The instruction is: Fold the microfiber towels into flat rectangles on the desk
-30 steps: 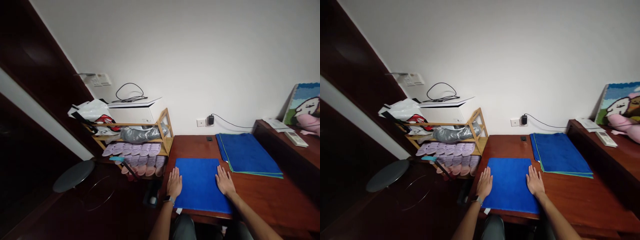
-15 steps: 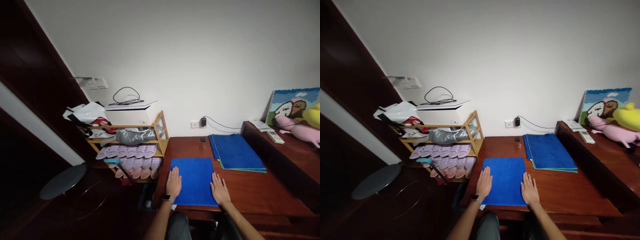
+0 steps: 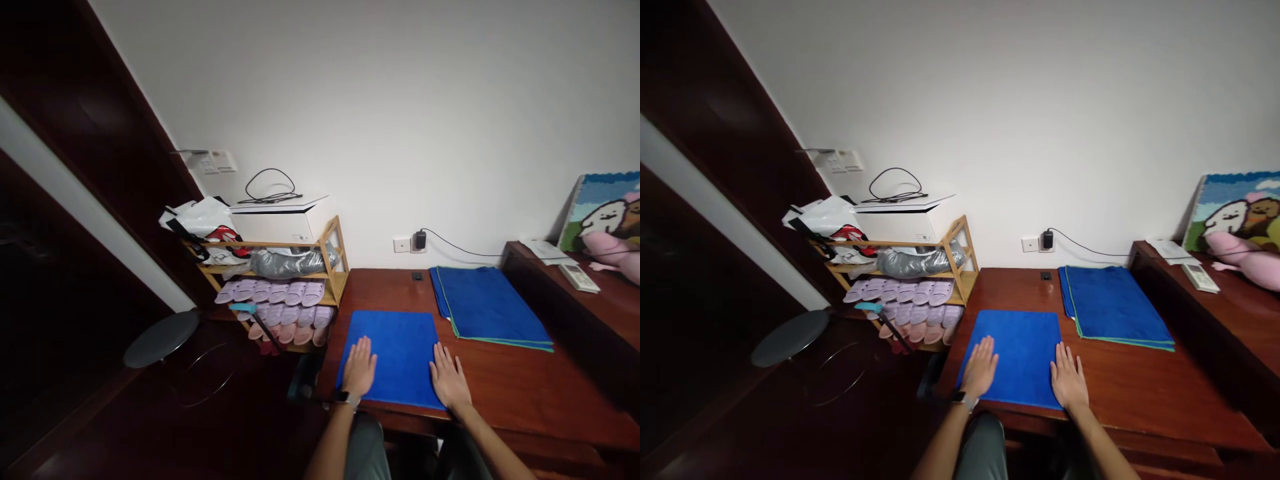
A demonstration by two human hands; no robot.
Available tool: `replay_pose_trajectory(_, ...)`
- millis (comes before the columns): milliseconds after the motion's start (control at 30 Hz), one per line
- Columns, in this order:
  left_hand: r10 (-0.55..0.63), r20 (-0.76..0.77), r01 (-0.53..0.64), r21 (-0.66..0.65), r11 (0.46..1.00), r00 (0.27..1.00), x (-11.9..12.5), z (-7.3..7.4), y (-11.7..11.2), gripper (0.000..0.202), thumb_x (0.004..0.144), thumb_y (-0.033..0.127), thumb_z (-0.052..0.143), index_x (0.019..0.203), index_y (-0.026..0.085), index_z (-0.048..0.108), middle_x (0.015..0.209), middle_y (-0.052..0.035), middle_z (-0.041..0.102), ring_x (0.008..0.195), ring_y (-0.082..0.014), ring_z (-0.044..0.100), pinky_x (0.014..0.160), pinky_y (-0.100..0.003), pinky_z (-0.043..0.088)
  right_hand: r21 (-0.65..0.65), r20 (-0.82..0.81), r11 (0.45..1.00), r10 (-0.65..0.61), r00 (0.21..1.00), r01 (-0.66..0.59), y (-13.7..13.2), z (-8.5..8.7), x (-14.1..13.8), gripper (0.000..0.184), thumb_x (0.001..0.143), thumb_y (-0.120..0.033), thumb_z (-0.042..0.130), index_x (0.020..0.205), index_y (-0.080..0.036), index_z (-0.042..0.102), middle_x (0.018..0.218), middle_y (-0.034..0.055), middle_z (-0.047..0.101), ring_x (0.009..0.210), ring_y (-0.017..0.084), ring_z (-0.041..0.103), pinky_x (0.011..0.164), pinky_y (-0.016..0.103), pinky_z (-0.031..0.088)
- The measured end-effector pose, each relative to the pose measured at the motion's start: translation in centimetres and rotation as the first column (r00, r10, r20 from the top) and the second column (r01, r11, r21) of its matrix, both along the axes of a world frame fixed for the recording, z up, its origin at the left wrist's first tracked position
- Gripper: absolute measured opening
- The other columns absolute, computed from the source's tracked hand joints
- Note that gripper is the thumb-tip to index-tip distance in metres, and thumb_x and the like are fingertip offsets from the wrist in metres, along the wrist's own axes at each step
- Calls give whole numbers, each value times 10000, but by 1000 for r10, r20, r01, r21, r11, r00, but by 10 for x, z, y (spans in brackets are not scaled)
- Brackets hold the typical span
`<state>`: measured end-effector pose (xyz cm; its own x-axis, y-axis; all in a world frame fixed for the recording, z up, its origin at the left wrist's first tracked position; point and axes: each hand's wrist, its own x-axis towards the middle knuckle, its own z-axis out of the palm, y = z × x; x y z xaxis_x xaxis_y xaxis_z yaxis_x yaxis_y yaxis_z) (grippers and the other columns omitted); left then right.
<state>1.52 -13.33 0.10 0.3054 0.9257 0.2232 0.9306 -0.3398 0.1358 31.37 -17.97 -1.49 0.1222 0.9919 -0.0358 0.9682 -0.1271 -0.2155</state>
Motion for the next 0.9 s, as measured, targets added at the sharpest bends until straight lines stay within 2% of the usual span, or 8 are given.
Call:
replay_pose_trajectory(100, 115, -43, -113, 49, 992, 992, -63, -1, 0, 585, 1094, 352, 281, 1658, 202, 317, 1651, -105, 451, 1538, -243, 412, 1260, -492, 358, -9, -1, 1000, -5, 1000, 5, 3, 6, -2, 715, 1046, -445, 129, 1679, -128, 231, 1749, 65, 229, 1628, 235, 164, 1323, 496, 108)
replay_pose_trajectory(167, 117, -51, -114, 66, 991, 992, -78, 2, -2, 577, 1088, 332, 284, 1639, 180, 365, 1642, -105, 469, 1530, -232, 426, 1262, -471, 360, -34, -7, 999, -16, 1000, 16, 3, 15, -4, 712, 1046, -434, 147, 1675, -115, 237, 1747, 72, 234, 1626, 240, 170, 1323, 492, 117)
replay_pose_trajectory(267, 103, -18, -100, 119, 988, 995, -73, 13, -12, 560, 1087, 325, 291, 1587, 136, 455, 1628, -126, 491, 1520, -241, 444, 1257, -459, 378, -6, -18, 1000, -29, 999, 29, -13, 27, -7, 697, 1047, -419, 185, 1668, -114, 269, 1742, 77, 249, 1623, 252, 185, 1321, 499, 141)
replay_pose_trajectory(367, 75, 73, -88, 197, 976, 995, -65, 17, -40, 519, 1087, 342, 323, 1537, 189, 532, 1587, -104, 556, 1480, -248, 503, 1221, -454, 436, 179, -68, 979, 115, 991, -101, -52, 22, -5, 639, 1067, -450, 232, 1636, -206, 393, 1716, 49, 338, 1595, 253, 284, 1317, 497, 198)
replay_pose_trajectory(467, 51, 156, -78, 175, 981, 987, -68, 7, -84, 457, 1072, 371, 385, 1458, 271, 611, 1473, -67, 665, 1382, -254, 604, 1141, -449, 528, 316, -91, 915, 293, 952, -251, -101, 0, 2, 554, 1066, -470, 368, 1567, -286, 516, 1629, 39, 501, 1491, 259, 475, 1267, 450, 349)
replay_pose_trajectory(600, 0, 170, -22, 128, 991, 985, -84, -14, -127, 482, 987, 376, 533, 1463, 329, 593, 1493, -36, 650, 1394, -296, 595, 1114, -516, 558, 371, -46, 853, 412, 910, -367, -137, -13, 20, 531, 1033, -282, 453, 1559, -292, 526, 1531, 53, 613, 1404, 247, 574, 1191, 396, 455)
replay_pose_trajectory(800, -58, 95, 35, 222, 974, 994, -105, -10, -125, 479, 1001, 161, 370, 1213, 341, 759, 1098, -31, 818, 1075, -241, 768, 979, -402, 638, 405, -108, 839, 438, 892, -363, -141, 20, 40, 412, 1035, -199, 428, 1269, -337, 737, 1149, 46, 779, 1058, 223, 729, 960, 343, 578)
replay_pose_trajectory(900, -46, 23, 39, 223, 974, 999, -98, 0, -120, 439, 959, 225, 523, 1354, 331, 684, 1285, -38, 763, 1219, -266, 708, 1047, -432, 600, 409, -193, 848, 442, 876, -338, -141, 36, 44, 404, 1058, -240, 383, 1230, -296, 744, 1149, 75, 769, 1051, 232, 727, 944, 353, 583)
